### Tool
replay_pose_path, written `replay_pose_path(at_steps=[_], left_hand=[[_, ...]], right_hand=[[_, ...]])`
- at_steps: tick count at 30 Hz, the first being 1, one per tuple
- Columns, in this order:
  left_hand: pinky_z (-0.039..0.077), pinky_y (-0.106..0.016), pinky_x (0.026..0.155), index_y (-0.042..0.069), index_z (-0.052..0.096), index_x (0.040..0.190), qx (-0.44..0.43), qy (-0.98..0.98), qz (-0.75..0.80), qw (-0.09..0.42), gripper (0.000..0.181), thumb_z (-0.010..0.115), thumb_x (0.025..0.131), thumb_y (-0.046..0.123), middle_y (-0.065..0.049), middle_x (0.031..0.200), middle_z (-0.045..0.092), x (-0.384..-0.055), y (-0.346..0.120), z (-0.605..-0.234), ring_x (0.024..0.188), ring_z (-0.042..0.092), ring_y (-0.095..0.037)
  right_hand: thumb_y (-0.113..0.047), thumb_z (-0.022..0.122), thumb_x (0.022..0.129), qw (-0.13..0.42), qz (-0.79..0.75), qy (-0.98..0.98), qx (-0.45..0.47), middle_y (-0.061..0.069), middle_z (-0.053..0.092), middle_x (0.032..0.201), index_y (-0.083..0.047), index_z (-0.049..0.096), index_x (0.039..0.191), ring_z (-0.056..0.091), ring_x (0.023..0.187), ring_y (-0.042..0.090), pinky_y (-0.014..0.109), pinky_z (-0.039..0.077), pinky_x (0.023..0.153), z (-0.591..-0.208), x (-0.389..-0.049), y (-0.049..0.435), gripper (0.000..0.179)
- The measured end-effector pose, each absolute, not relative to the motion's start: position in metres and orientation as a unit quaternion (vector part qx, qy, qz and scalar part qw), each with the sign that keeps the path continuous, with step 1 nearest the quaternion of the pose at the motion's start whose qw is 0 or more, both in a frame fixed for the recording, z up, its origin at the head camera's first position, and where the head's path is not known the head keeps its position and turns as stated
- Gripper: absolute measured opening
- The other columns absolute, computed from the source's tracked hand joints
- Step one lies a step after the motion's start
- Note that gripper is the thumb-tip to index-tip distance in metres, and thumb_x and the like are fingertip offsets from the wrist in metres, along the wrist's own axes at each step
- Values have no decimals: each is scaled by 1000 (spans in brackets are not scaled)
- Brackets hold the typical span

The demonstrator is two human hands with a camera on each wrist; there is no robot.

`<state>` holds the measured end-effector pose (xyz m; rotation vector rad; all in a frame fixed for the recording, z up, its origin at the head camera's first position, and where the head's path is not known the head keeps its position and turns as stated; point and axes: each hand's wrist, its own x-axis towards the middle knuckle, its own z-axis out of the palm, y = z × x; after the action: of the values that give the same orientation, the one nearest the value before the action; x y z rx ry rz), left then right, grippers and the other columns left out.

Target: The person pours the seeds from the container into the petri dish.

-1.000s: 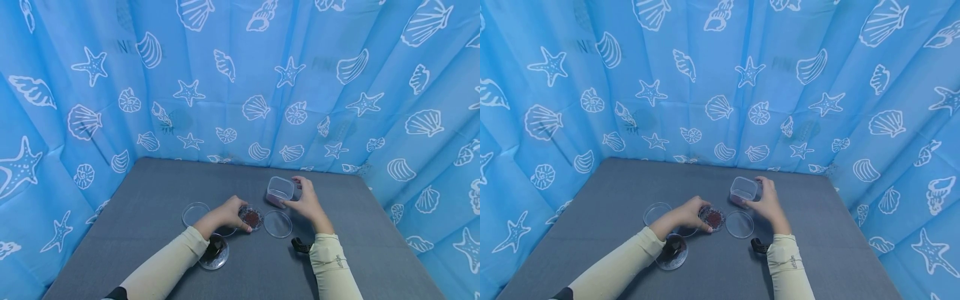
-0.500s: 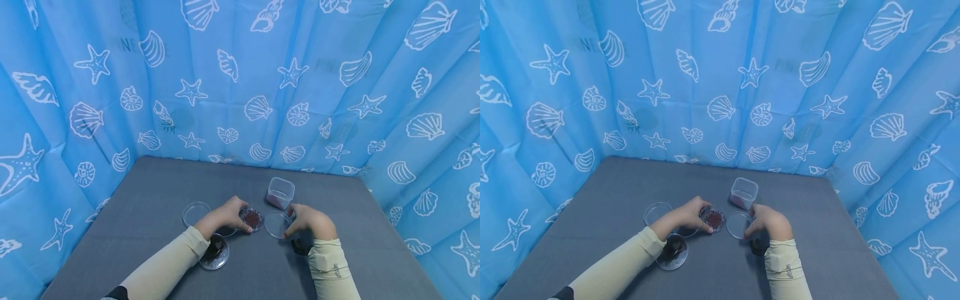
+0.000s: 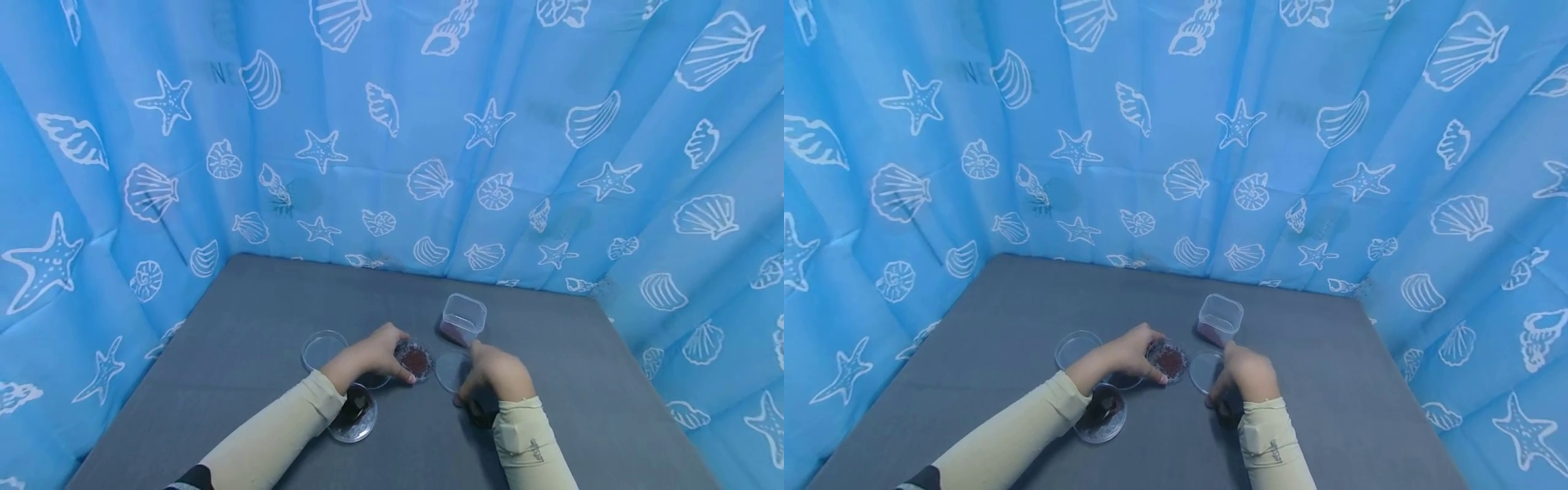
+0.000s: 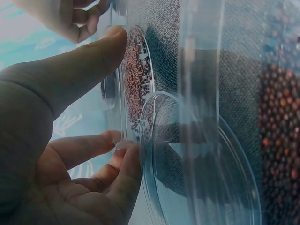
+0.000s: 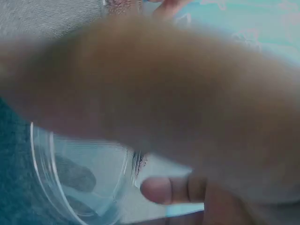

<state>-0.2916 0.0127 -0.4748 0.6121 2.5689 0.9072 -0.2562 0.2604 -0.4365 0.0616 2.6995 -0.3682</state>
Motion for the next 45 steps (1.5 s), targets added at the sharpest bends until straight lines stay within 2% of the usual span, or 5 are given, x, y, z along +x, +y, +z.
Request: replay_pose_path(at_steps=[15, 24, 31, 40, 45], left_hand=[[49, -37, 117, 9, 62, 147, 190, 928, 281, 151, 85, 98, 76, 37, -9, 141, 58, -284, 13, -468, 137, 56, -25], [49, -38, 116, 9, 62, 147, 198, 924, 291, 151, 84, 98, 76, 37, -10, 144, 56, -289, 13, -475, 137, 56, -26], [49, -38, 116, 9, 61, 148, 196, 921, 294, 162, 85, 98, 77, 38, -9, 141, 57, -291, 12, -475, 135, 57, -24], [49, -39, 117, 10, 60, 148, 199, 921, 292, 163, 86, 97, 77, 39, -10, 144, 56, -293, 12, -477, 136, 56, -26], [48, -41, 118, 8, 60, 149, 197, 919, 298, 169, 86, 98, 77, 37, -11, 144, 56, -291, 13, -473, 137, 55, -27]], right_hand=[[-44, 106, 54, 243, -164, 956, 24, 41, 52, 143, 13, 36, 153, 50, 135, 60, 70, 44, 110, -454, -277, 271, 134], [-31, 99, 68, 207, -198, 958, -28, 10, 64, 100, -1, 60, 112, 59, 91, 27, 44, 54, 78, -436, -266, 280, 66], [-37, 95, 75, 176, -210, 960, -66, 12, 64, 105, 0, 61, 125, 58, 88, 23, 39, 51, 71, -414, -263, 291, 71], [-36, 92, 84, 20, -314, 934, -169, 18, 60, 145, -9, 58, 145, 64, 122, 37, 55, 59, 95, -399, -256, 305, 75], [-9, 90, 84, -102, -419, 874, -223, 12, 58, 153, -10, 57, 148, 61, 131, 13, 26, 58, 99, -402, -259, 304, 72]])
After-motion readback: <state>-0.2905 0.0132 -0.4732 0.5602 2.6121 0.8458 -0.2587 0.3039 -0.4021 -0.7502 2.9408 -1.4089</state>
